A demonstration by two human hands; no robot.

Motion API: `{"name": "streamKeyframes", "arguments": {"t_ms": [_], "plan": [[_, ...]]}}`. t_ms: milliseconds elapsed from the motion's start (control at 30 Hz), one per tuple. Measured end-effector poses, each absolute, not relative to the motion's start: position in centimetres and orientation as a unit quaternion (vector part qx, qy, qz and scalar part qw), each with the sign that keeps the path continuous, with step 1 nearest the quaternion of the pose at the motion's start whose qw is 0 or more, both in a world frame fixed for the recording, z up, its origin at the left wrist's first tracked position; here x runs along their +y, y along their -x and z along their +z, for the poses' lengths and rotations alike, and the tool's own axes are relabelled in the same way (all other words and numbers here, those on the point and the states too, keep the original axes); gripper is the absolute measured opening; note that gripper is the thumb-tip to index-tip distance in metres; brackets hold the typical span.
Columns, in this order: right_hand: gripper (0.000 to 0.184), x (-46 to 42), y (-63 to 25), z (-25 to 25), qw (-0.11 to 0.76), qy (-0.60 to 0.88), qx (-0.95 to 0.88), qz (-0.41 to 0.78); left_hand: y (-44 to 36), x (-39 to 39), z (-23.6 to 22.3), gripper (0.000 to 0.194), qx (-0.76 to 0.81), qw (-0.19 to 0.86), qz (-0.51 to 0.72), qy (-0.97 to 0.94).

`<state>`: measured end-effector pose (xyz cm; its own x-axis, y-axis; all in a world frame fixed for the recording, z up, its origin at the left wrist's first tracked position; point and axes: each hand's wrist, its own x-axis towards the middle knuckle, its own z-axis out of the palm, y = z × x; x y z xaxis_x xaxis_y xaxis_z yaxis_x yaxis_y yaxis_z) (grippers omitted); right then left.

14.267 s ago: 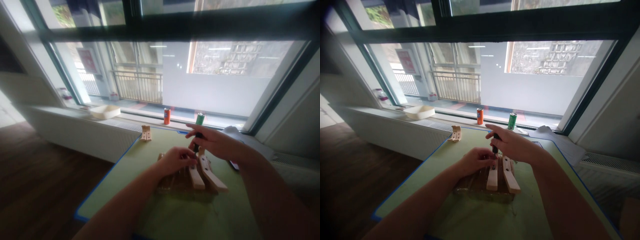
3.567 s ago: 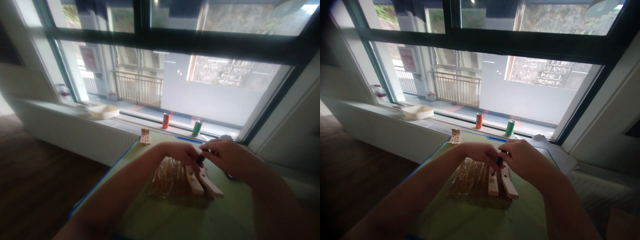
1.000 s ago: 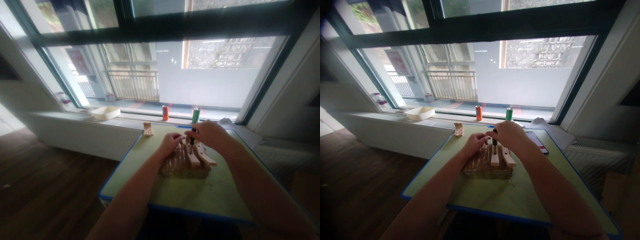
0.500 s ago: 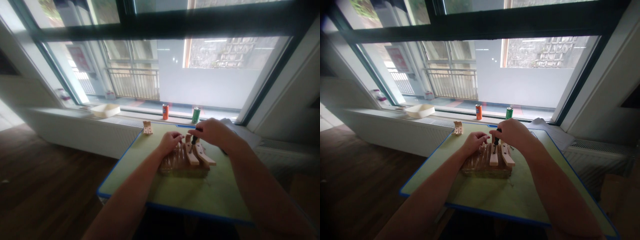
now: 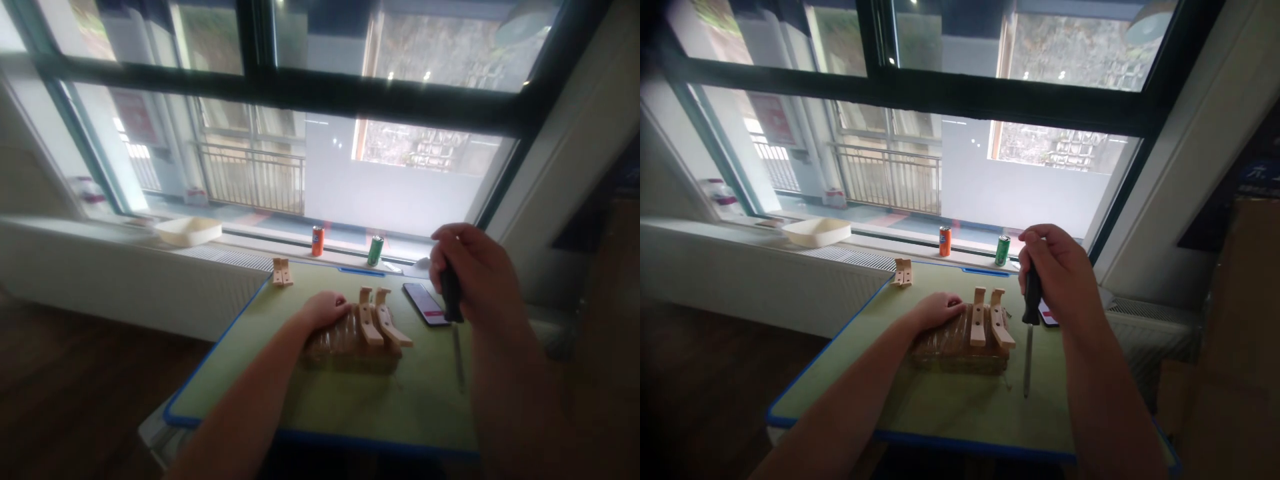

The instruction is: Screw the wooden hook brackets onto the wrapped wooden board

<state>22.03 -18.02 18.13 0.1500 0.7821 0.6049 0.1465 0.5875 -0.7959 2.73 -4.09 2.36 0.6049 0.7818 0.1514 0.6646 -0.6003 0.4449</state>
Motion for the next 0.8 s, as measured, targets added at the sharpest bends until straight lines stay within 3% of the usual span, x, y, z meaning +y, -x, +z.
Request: {"name": "streamKeyframes", "arguments": {"t_ms": [133, 267, 333, 400, 533, 800], "plan": [[0.010, -15.8, -23.2, 17.1, 0.697, 0.357, -0.522, 0.338, -2.7, -4.0, 2.2, 0.044, 0.415, 0.162, 0.175, -0.878], [0.008, -12.9, -26.6, 13.0, 0.734, 0.330, -0.287, 0.519, -2.8, -3.7, 1.9, 0.045, 0.426, 0.150, 0.183, -0.873], [0.017, -11.9, -27.9, 10.2, 0.738, 0.348, -0.240, 0.526, -2.9, -3.5, 1.8, 0.045, 0.431, 0.149, 0.185, -0.870], [0.014, -11.1, -28.7, 7.6, 0.740, 0.377, -0.197, 0.522, -3.0, -3.5, 1.9, 0.045, 0.436, 0.149, 0.186, -0.868], [0.032, -9.3, -29.2, 3.5, 0.728, 0.428, -0.168, 0.509, -3.1, -3.8, 2.3, 0.044, 0.442, 0.143, 0.187, -0.865], [0.031, -7.2, -27.6, -2.6, 0.623, 0.534, -0.341, 0.459, -3.3, -3.6, 2.7, 0.043, 0.426, 0.175, 0.181, -0.869]]}}
